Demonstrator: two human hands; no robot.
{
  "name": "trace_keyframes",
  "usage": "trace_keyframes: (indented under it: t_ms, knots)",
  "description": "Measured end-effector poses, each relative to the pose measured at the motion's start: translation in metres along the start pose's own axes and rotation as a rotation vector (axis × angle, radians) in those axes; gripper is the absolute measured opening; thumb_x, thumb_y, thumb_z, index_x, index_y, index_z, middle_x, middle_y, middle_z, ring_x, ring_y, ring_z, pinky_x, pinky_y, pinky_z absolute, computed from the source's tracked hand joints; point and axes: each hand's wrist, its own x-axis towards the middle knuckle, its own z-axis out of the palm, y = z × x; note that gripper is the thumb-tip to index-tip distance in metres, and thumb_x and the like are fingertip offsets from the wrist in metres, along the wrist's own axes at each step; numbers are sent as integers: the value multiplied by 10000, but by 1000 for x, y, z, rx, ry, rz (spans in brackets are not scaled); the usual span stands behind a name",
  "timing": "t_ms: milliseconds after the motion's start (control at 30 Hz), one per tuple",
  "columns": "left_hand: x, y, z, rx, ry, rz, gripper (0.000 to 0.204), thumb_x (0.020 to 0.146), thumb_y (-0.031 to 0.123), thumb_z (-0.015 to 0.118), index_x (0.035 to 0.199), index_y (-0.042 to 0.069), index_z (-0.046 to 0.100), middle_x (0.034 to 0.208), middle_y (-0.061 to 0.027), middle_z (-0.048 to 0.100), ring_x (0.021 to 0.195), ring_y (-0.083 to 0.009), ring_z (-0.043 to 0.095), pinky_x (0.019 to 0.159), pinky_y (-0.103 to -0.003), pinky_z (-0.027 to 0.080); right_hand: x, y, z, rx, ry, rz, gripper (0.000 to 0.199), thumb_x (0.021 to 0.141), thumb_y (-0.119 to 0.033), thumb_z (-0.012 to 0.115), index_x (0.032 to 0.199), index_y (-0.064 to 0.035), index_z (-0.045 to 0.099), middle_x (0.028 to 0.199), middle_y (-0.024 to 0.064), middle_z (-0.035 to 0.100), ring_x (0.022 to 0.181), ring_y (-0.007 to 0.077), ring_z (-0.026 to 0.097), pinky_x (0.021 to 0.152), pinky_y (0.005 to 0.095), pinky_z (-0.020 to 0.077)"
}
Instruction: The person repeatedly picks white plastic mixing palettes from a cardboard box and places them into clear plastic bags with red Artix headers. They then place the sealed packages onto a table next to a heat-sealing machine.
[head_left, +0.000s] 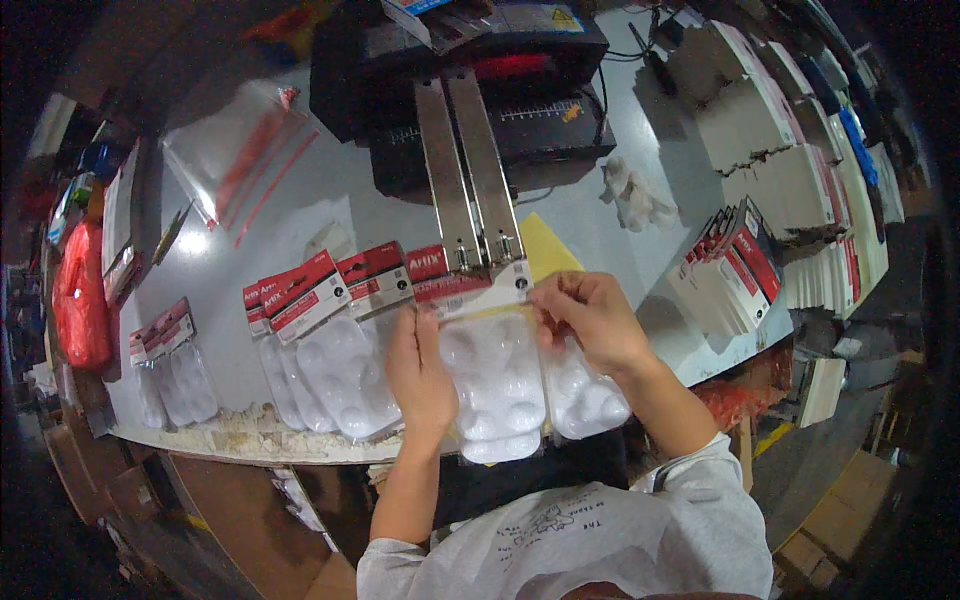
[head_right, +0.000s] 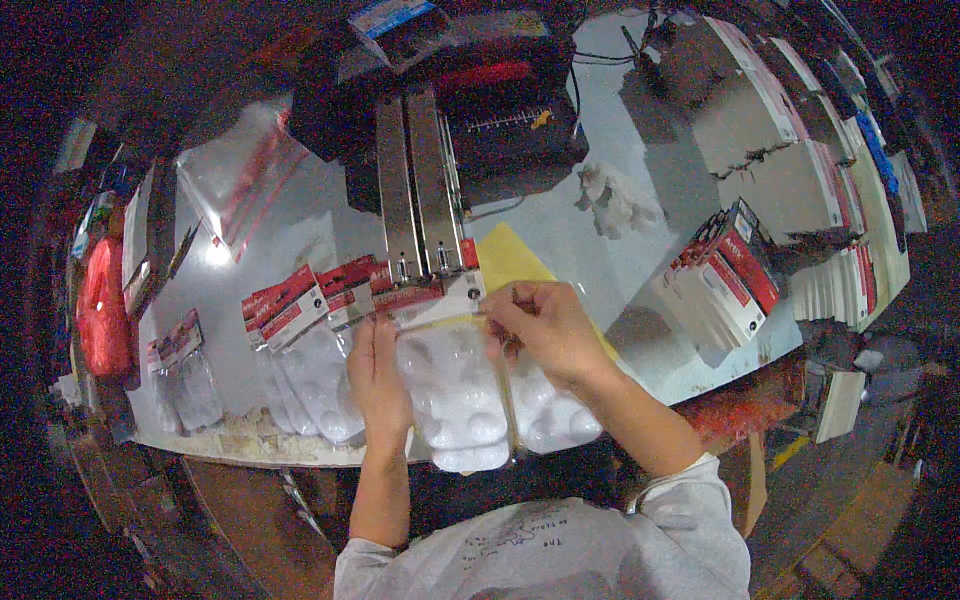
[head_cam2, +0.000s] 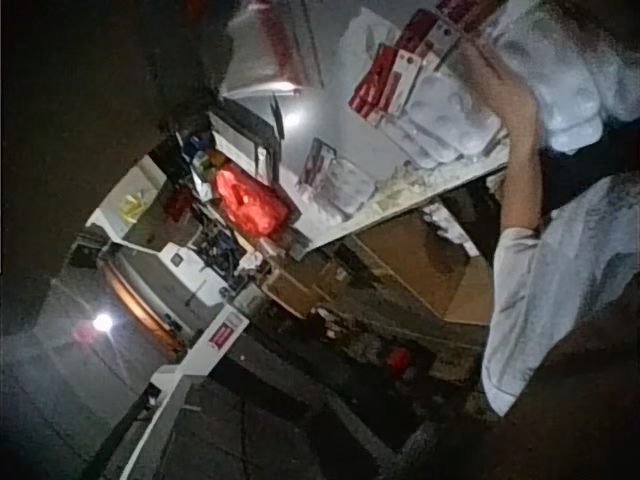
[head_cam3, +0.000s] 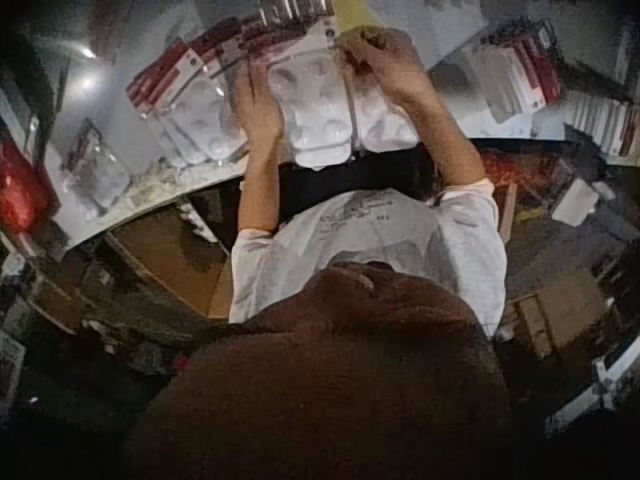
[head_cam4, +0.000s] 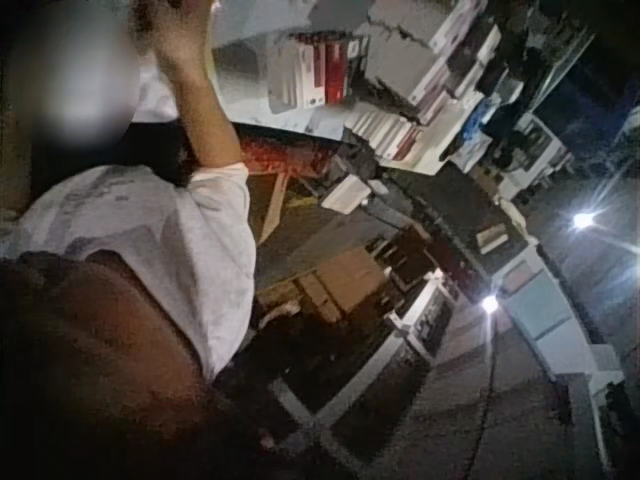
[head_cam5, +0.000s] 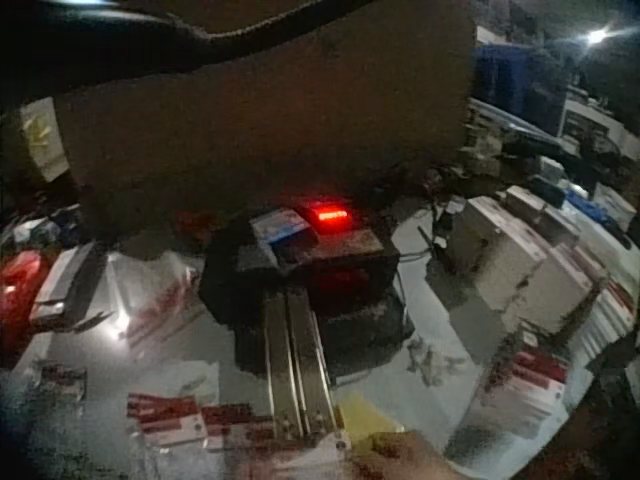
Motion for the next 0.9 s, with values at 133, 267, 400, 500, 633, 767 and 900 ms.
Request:
trace_keyframes:
  t_ms: [133, 267, 400, 500, 633, 767, 900]
  knots:
    - [22, -8, 9, -4, 31, 52, 254, 956, 189, 410, 819, -12, 487, 692, -106, 541, 633, -166, 457, 624, -287, 390, 20, 5, -5, 149, -12, -112, 169, 899, -134, 533, 858, 19, 593, 675, 53, 585, 547, 107, 561, 480, 228, 429]
    - [20, -16, 18, -42, 23, -46, 246, 951, 180, 416, 817, -16, 480, 687, -97, 534, 639, -176, 471, 629, -290, 397, 23, 12, -4, 93, -15, -139, 189, 912, -148, 525, 878, 24, 596, 683, 54, 592, 569, 114, 583, 500, 229, 455]
    - [23, -19, -8, 241, 92, 118, 209, 931, 166, 448, 832, -7, 513, 803, -109, 572, 734, -208, 516, 691, -303, 423, 2, -5, -11, -254, 14, -276, 175, 910, -132, 519, 912, 24, 599, 719, 63, 617, 581, 135, 602, 530, 245, 485]
    - [36, -6, -72, 321, 210, 78, 116, 855, 110, 532, 911, 23, 584, 959, -134, 594, 900, -289, 550, 822, -370, 422, -37, -31, -64, -735, 801, -707, 219, 801, -123, 638, 989, -11, 628, 838, 100, 639, 731, 194, 625, 660, 309, 499]
    - [19, 18, -69, 764, 462, 386, 196, 785, 153, 624, 932, 30, 583, 998, -140, 576, 995, -341, 524, 866, -438, 395, -64, -38, -176, -1308, 911, -605, 737, 687, -262, 760, 1286, 10, 428, 1188, 199, 538, 1060, 310, 546, 896, 360, 435]
    - [-19, 25, 33, 577, -95, 431, 272, 802, 262, 643, 898, 24, 552, 978, -137, 539, 960, -323, 511, 818, -415, 417, -63, -7, -227, -1040, 563, -469, 991, 590, -374, 811, 1361, 14, 325, 1314, 217, 454, 1198, 337, 465, 1021, 364, 333]
    - [-11, 18, 86, 458, -159, 404, 234, 817, 268, 626, 858, 54, 541, 939, -117, 527, 893, -306, 511, 767, -397, 431, -60, -5, -221, -1215, 638, -500, 1025, 522, -369, 836, 1354, -9, 357, 1313, 189, 470, 1173, 315, 496, 1007, 364, 346]
